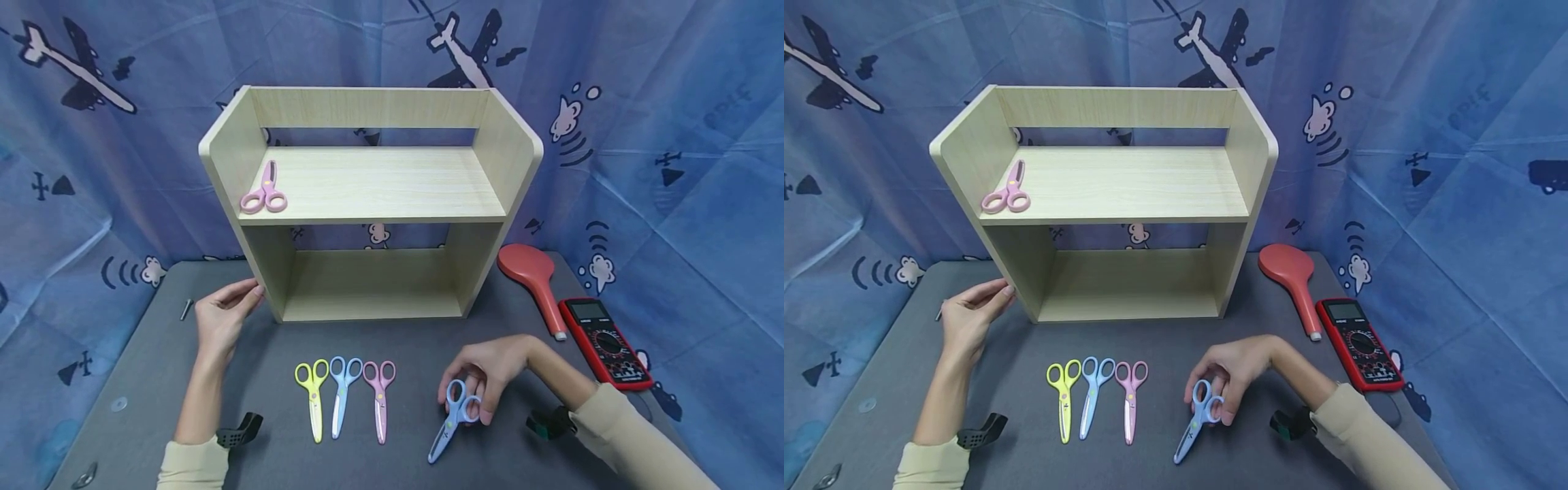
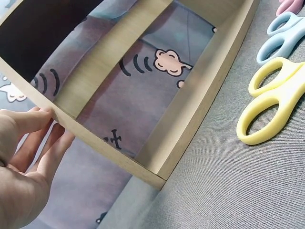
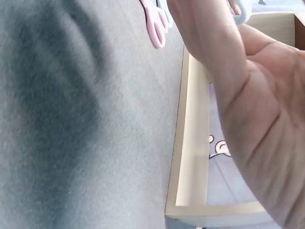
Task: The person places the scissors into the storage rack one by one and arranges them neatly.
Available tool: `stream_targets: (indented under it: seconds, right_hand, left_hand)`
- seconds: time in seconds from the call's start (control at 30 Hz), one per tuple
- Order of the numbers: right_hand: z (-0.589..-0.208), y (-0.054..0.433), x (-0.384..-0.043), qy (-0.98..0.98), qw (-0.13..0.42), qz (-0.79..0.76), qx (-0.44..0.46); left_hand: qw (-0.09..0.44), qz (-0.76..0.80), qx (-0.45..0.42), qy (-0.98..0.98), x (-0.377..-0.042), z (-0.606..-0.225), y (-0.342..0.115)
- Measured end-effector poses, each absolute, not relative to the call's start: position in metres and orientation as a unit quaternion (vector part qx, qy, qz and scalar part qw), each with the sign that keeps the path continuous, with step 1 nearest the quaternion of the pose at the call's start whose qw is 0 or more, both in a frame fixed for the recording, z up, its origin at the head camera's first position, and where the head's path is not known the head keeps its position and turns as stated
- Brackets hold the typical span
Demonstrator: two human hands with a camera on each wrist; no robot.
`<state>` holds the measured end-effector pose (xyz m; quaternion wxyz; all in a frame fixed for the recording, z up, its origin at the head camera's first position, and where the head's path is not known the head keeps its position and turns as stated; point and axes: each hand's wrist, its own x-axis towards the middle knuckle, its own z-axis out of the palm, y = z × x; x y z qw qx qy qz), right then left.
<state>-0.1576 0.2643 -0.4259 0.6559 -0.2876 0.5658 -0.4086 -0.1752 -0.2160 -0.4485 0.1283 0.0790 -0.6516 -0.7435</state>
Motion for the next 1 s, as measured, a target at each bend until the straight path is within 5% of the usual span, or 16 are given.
stream_targets:
  seconds: [0.4, 1.0]
  right_hand:
    - [-0.407, 0.249, -0.142, 0.629, 0.552, -0.441, -0.325]
    - [-0.299, 0.207, -0.137, 0.732, 0.196, -0.504, -0.415]
  left_hand:
    - [0.128, -0.737, 0.081, -0.659, -0.175, -0.449, -0.216]
    - [0.136, -0.738, 0.081, -0.656, -0.175, -0.449, -0.214]
